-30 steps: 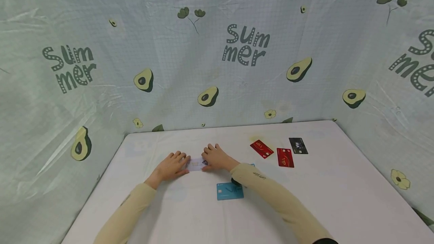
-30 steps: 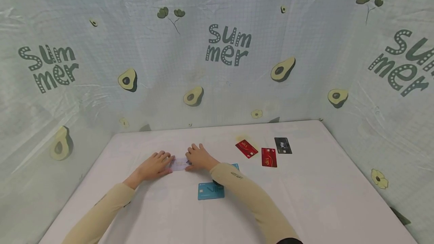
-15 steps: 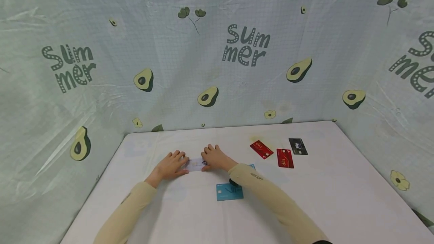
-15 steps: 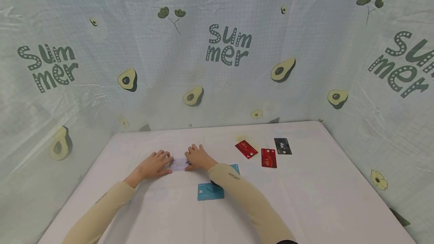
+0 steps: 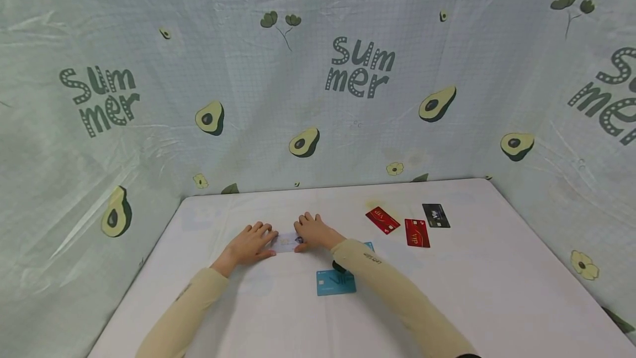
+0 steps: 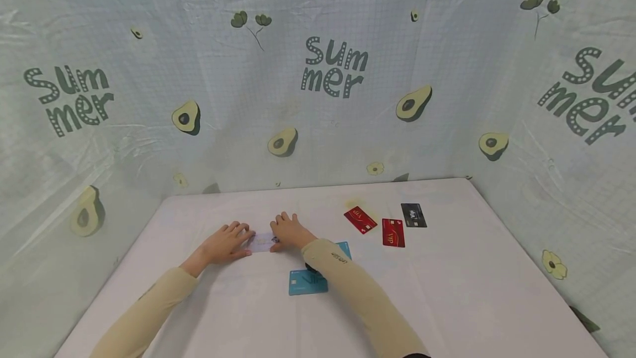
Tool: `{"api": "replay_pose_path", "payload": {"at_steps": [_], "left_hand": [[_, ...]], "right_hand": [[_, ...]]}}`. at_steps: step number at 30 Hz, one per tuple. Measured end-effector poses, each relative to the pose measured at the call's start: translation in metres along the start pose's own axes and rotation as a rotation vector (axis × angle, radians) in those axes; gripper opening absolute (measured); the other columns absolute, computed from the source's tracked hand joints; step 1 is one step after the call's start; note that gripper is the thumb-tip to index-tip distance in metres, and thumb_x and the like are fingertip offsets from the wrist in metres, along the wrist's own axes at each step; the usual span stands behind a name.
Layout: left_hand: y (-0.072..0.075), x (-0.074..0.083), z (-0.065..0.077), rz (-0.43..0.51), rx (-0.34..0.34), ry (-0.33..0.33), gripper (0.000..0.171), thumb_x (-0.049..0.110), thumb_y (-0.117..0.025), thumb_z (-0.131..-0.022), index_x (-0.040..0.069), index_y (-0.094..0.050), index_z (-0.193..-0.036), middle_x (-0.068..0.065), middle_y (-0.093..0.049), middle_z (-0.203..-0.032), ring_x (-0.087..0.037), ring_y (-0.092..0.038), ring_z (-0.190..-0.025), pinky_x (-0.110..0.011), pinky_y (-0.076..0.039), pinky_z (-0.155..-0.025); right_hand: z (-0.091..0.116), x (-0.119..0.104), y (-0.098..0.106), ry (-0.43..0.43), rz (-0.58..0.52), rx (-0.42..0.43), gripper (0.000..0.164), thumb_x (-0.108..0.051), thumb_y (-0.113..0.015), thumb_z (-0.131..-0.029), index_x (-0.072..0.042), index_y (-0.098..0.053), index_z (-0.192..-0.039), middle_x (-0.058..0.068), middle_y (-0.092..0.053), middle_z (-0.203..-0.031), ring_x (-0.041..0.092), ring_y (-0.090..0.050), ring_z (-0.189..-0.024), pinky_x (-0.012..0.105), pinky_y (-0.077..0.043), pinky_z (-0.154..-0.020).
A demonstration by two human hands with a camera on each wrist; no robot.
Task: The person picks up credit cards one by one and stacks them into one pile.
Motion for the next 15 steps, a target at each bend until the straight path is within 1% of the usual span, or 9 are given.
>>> {"api": "replay_pose_path", "payload": {"at_steps": [3,7,9,11,15], "left_hand": [[-0.0005,0.001,0.0001,-0.015,0.003,-0.009,0.048,0.046,-0.051,-0.085,0.013,-0.051,-0.119,-0.007,-0.05,-0.112,-0.024,-0.046,-0.101,-0.039,-0.04,-0.077],[0.0006,0.0022,0.0003,-0.048,0.018,-0.028,0.045,0.046,-0.052,-0.085,0.014,-0.052,-0.115,-0.005,-0.051,-0.11,-0.022,-0.046,-0.098,-0.037,-0.04,-0.074],[0.0016,0.0029,0.0003,-0.055,0.035,-0.045,0.043,0.045,-0.053,-0.084,0.014,-0.053,-0.114,-0.004,-0.052,-0.109,-0.022,-0.045,-0.095,-0.037,-0.04,-0.073],[0.0029,0.0039,0.0,-0.059,0.053,-0.061,0.042,0.044,-0.055,-0.084,0.014,-0.054,-0.113,-0.003,-0.053,-0.107,-0.021,-0.046,-0.093,-0.036,-0.04,-0.072],[0.0026,0.005,-0.002,-0.069,0.045,-0.073,0.04,0.044,-0.053,-0.085,0.015,-0.053,-0.113,-0.001,-0.053,-0.106,-0.019,-0.045,-0.093,-0.035,-0.041,-0.072]], "right_hand": [[0.0009,-0.0014,0.0009,0.015,-0.004,0.016,0.05,-0.054,-0.057,-0.078,-0.017,-0.047,-0.11,0.0,-0.049,-0.11,0.015,-0.039,-0.1,0.034,-0.036,-0.083],[0.0018,-0.0043,0.0019,0.059,-0.014,0.046,0.041,-0.05,-0.058,-0.079,-0.019,-0.046,-0.102,-0.002,-0.049,-0.103,0.014,-0.039,-0.096,0.03,-0.032,-0.075],[0.0019,-0.0047,0.0015,0.064,-0.026,0.05,0.04,-0.049,-0.059,-0.079,-0.019,-0.046,-0.101,-0.003,-0.049,-0.102,0.014,-0.039,-0.095,0.03,-0.032,-0.075],[0.0017,-0.0037,0.0006,0.049,-0.043,0.049,0.04,-0.049,-0.059,-0.079,-0.019,-0.047,-0.102,-0.002,-0.05,-0.103,0.014,-0.039,-0.096,0.031,-0.033,-0.077],[0.0002,0.0006,-0.0028,0.013,-0.08,0.032,0.042,-0.051,-0.059,-0.078,-0.02,-0.047,-0.104,-0.002,-0.049,-0.106,0.014,-0.039,-0.097,0.033,-0.034,-0.082]]}}
Point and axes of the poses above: each hand's wrist, its own z-axis away from the middle knuckle, its own y-axis out of the back of the hand, x = y × z, the point moved 3 cm from there along -z, towards the middle knuckle
